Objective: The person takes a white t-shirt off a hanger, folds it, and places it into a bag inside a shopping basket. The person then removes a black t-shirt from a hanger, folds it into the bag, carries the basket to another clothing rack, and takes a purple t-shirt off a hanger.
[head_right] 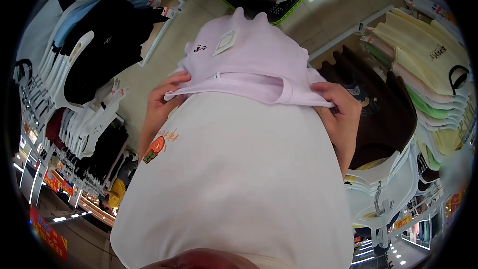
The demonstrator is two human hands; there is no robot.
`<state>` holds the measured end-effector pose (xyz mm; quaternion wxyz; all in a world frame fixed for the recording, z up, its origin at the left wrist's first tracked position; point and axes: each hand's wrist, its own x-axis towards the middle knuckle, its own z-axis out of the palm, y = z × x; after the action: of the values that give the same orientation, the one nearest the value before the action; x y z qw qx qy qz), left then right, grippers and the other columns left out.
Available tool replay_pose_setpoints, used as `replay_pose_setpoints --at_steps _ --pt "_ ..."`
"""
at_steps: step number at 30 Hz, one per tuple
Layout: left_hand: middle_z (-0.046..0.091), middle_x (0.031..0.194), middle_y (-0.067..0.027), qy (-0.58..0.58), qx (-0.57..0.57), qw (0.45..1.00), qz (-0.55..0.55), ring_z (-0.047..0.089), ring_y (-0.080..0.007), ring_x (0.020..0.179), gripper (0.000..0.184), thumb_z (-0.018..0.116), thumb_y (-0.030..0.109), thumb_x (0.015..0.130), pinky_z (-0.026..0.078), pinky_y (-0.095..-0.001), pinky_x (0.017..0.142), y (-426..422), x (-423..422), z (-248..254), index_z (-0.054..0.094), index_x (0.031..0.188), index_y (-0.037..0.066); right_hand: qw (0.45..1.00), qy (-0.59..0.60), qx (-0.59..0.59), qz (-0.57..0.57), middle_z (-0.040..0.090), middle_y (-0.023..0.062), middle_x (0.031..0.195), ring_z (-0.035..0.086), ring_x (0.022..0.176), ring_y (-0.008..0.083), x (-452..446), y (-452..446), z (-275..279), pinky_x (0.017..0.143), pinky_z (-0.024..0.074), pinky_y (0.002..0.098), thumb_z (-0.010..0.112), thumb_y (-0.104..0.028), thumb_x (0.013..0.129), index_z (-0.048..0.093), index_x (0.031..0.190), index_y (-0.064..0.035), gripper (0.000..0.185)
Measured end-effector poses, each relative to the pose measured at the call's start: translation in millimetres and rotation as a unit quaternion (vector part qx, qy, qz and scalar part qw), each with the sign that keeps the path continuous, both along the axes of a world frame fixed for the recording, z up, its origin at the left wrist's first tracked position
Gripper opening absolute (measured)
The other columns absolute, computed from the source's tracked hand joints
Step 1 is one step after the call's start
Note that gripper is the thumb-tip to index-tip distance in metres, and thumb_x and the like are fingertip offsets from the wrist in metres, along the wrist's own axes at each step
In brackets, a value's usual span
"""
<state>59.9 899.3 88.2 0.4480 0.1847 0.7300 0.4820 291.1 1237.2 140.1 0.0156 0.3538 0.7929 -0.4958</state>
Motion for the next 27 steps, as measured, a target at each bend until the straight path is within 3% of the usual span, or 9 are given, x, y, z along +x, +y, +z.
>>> replay_pose_setpoints --at_steps 4,7,13,17,18,21,22,25,27 --pt "0.071 0.106 -0.0083 0.192 -0.016 0.978 -0.076 0.059 -0.0327 0.121 0.017 0.072 -0.006 0.070 0.047 -0.0384 0.095 5 -7 13 0.071 0.084 0.002 0.995 -0.027 0.082 0.042 0.071 0.0100 0.092 0.068 0.088 0.0269 -3 2 9 0.074 0.0512 0.0309 0.076 0.006 0.064 0.061 0.075 0.0015 0.020" --pt "0.072 0.095 -0.0073 0.258 -0.020 0.962 -0.091 0.061 -0.0339 0.118 0.017 0.076 -0.004 0.066 0.049 -0.0377 0.088 11 -5 20 0.071 0.081 0.003 0.975 0.047 0.175 0.132 0.069 0.0084 0.088 0.066 0.091 0.0317 -7 5 3 0.078 0.0515 0.0337 0.077 0.005 0.061 0.061 0.072 -0.0001 0.021" --pt "0.068 0.084 -0.0064 0.328 -0.006 0.934 -0.139 0.067 -0.0302 0.107 0.016 0.077 -0.003 0.064 0.047 -0.0357 0.070 10 -4 25 0.068 0.076 0.002 0.978 0.151 0.013 0.145 0.066 0.0083 0.076 0.064 0.091 0.0348 -4 2 -10 0.086 0.0511 0.0421 0.076 0.001 0.059 0.059 0.065 -0.0013 0.018" --pt "0.066 0.079 -0.0070 0.306 0.025 0.943 -0.125 0.069 -0.0282 0.099 0.015 0.076 -0.004 0.063 0.047 -0.0375 0.070 8 0 17 0.065 0.073 0.002 0.952 0.183 -0.214 0.118 0.063 0.0092 0.069 0.060 0.070 0.0294 -4 10 -36 0.084 0.0512 0.0420 0.073 -0.020 0.074 0.058 0.061 -0.0006 0.028" --pt "0.065 0.079 -0.0073 0.306 0.031 0.943 -0.130 0.069 -0.0283 0.097 0.016 0.075 -0.004 0.063 0.047 -0.0374 0.070 8 -1 17 0.064 0.072 0.002 0.936 0.228 -0.264 0.039 0.062 0.0080 0.069 0.056 0.063 0.0211 -4 6 -47 0.076 0.0519 0.0358 0.064 -0.036 0.087 0.061 0.068 0.0001 0.041" --pt "0.064 0.078 -0.0086 0.304 0.045 0.940 -0.145 0.070 -0.0286 0.092 0.017 0.074 -0.004 0.062 0.047 -0.0369 0.070 7 -2 16 0.059 0.068 0.001 0.898 0.048 -0.386 -0.204 0.064 0.0068 0.077 0.055 0.061 0.0133 -14 14 -49 0.065 0.0505 0.0283 0.059 -0.043 0.092 0.063 0.085 0.0001 0.044" --pt "0.064 0.078 -0.0093 0.300 0.045 0.941 -0.152 0.069 -0.0286 0.091 0.018 0.073 -0.004 0.061 0.047 -0.0368 0.070 6 -3 15 0.057 0.067 0.001 0.917 -0.003 -0.355 -0.183 0.065 0.0060 0.085 0.054 0.059 0.0081 -15 16 -56 0.058 0.0472 0.0238 0.065 -0.036 0.091 0.062 0.102 0.0006 0.039" --pt "0.064 0.079 -0.0117 0.279 0.058 0.946 -0.155 0.069 -0.0286 0.090 0.019 0.072 -0.004 0.060 0.048 -0.0371 0.070 8 -4 14 0.054 0.065 0.001 0.984 -0.046 -0.171 -0.024 0.066 0.0061 0.089 0.055 0.060 0.0076 -43 -1 -45 0.055 0.0463 0.0241 0.073 -0.028 0.086 0.061 0.106 0.0015 0.037" --pt "0.066 0.082 -0.0130 0.235 0.064 0.961 -0.129 0.069 -0.0293 0.089 0.020 0.072 -0.003 0.060 0.048 -0.0380 0.069 8 -3 13 0.053 0.064 0.002 0.986 -0.060 -0.153 0.016 0.066 0.0057 0.092 0.057 0.061 0.0087 -46 -2 -50 0.058 0.0470 0.0236 0.077 -0.027 0.082 0.061 0.112 -0.0007 0.043"
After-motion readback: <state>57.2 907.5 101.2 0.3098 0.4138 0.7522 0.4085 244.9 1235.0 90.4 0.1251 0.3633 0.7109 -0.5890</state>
